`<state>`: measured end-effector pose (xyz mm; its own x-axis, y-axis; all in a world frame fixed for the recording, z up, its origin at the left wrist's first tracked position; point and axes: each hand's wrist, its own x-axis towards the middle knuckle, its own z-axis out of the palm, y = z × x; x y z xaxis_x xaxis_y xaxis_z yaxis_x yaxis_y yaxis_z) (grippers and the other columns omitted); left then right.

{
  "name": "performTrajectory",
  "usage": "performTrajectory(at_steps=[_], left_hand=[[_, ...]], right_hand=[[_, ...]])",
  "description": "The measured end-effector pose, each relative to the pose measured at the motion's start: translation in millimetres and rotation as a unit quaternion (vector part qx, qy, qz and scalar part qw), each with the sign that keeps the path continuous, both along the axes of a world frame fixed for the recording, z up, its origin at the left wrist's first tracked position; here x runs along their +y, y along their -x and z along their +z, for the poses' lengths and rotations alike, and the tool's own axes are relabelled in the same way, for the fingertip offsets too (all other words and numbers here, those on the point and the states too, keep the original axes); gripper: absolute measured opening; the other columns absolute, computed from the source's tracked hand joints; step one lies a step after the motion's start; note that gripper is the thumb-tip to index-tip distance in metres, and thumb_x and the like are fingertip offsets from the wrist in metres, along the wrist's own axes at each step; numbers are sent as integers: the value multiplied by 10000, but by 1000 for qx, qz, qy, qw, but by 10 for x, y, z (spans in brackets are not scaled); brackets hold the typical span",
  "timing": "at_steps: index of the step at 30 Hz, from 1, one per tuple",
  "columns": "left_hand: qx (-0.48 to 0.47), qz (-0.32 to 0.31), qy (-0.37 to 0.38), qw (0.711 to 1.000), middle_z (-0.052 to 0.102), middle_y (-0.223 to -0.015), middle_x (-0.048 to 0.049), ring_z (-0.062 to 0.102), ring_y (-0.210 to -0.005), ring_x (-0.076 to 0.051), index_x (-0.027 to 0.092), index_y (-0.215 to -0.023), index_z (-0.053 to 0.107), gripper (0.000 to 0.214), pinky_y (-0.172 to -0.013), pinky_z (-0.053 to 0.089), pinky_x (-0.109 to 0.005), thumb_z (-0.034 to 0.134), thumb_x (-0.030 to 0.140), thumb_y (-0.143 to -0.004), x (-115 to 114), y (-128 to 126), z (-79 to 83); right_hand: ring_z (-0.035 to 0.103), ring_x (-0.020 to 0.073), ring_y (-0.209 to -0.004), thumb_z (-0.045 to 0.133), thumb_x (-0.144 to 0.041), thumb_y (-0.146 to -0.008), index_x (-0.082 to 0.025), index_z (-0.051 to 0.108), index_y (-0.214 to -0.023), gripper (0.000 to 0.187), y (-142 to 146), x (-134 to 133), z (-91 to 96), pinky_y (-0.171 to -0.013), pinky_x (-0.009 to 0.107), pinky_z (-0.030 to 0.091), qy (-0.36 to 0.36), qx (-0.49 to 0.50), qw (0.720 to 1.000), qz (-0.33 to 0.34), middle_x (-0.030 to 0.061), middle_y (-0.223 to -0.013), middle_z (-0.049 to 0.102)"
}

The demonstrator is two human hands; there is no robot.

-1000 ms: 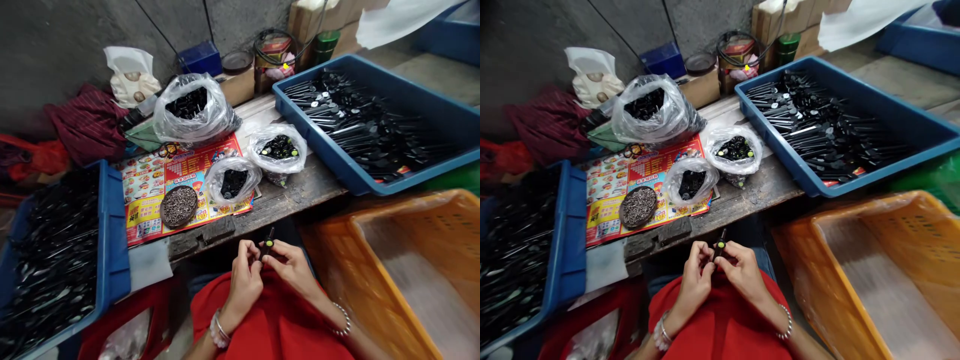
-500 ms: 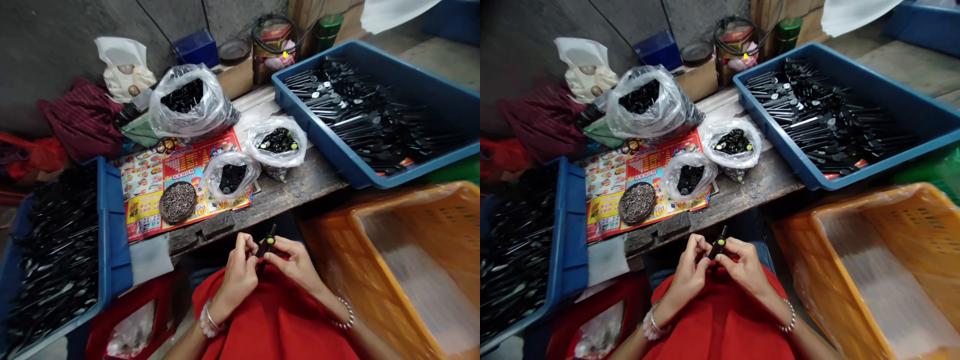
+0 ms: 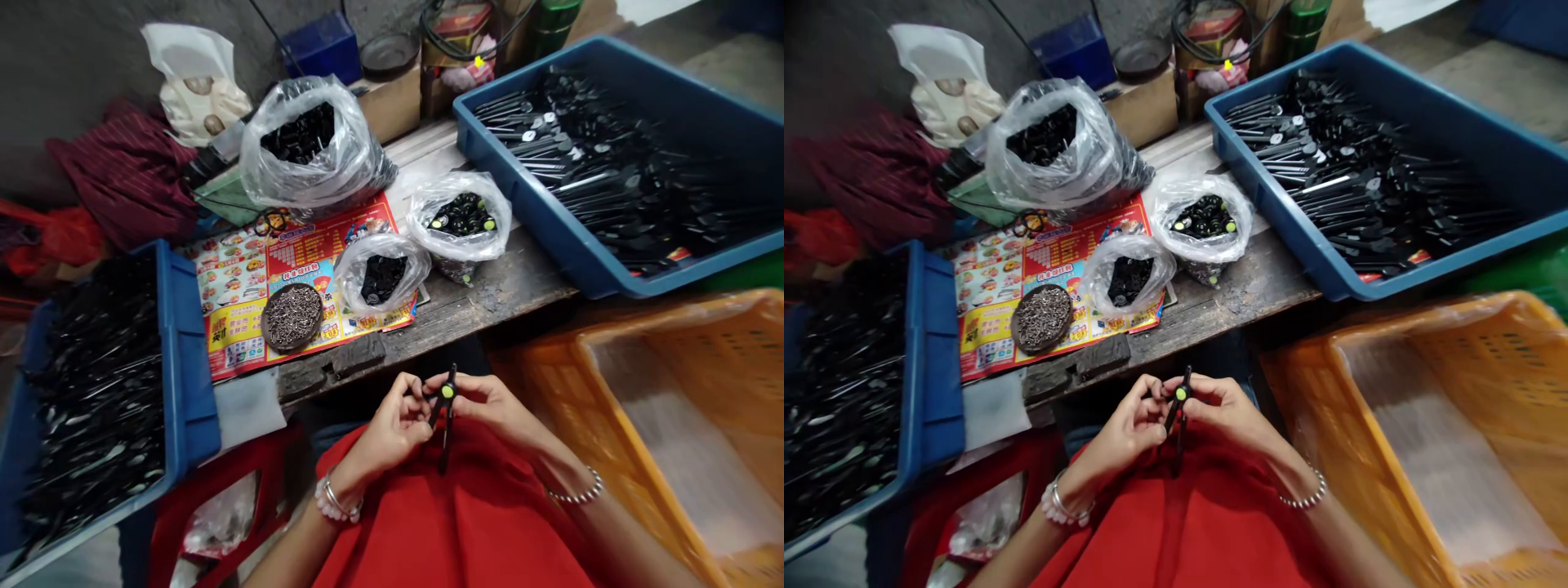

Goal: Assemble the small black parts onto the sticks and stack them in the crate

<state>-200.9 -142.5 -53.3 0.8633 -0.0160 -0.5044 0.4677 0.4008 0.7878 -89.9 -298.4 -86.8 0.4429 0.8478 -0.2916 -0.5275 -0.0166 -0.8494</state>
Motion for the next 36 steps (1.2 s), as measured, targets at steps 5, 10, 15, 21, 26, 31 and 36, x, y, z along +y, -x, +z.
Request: performTrajectory(at_steps=[5, 10, 15, 21, 26, 31, 36], left_hand=[[17, 39, 27, 999, 564, -793, 40, 465, -630, -73, 230, -878, 330, 533, -577, 290, -201, 806, 343, -667, -58, 9, -56], [25, 63, 36, 997, 564, -762, 45, 480, -630, -69, 218, -882, 357, 546, -588, 326, -188, 838, 320, -643, -87, 8, -117], [37, 91, 37, 995, 561, -755, 50, 481, -632, -61, 208, -868, 381, 534, -597, 366, -173, 850, 257, -616, -113, -20, -120], [44, 103, 30, 993, 550, -729, 57, 448, -607, -50, 206, -853, 395, 513, -569, 359, -155, 842, 200, -603, -151, -43, -110], [37, 115, 20, 993, 546, -731, 58, 436, -597, -41, 198, -858, 422, 486, -558, 362, -139, 844, 214, -619, -138, -48, -111], [37, 104, 8, 994, 621, -786, 22, 585, -634, -102, 216, -937, 425, 492, -626, 496, -223, 825, 337, -677, -140, -58, -132], [33, 119, -120, 985, 618, -827, 28, 631, -718, -126, 233, -983, 471, 444, -678, 530, -215, 803, 354, -713, -93, -101, -121]], right_hand=[[687, 223, -755, 865, -470, -682, -163, 788, -949, 415, 72, 26, -96, -784, 355, 554, -6, 106, 994, -27, 75, -791, 736], [667, 192, -670, 884, -441, -663, -164, 791, -906, 380, 116, 61, -174, -722, 323, 547, -8, 146, 987, -65, 71, -757, 733], [641, 182, -636, 892, -461, -637, -158, 791, -856, 387, 109, 96, -192, -695, 309, 526, -2, 125, 987, -96, 57, -695, 714], [624, 185, -647, 883, -483, -627, -163, 781, -815, 385, 155, 129, -192, -640, 289, 512, 6, 124, 984, -130, 46, -680, 700], [636, 214, -683, 875, -508, -620, -159, 764, -797, 407, 182, 159, -251, -706, 344, 530, 20, 128, 980, -154, 47, -671, 696], [622, 186, -662, 854, -531, -653, -151, 747, -852, 443, 137, 223, -267, -655, 310, 517, -2, 121, 981, -154, 45, -714, 699], [622, 126, -658, 894, -469, -615, -156, 725, -945, 485, -110, 185, -206, -677, 263, 525, -40, 142, 983, -105, 13, -798, 684]])
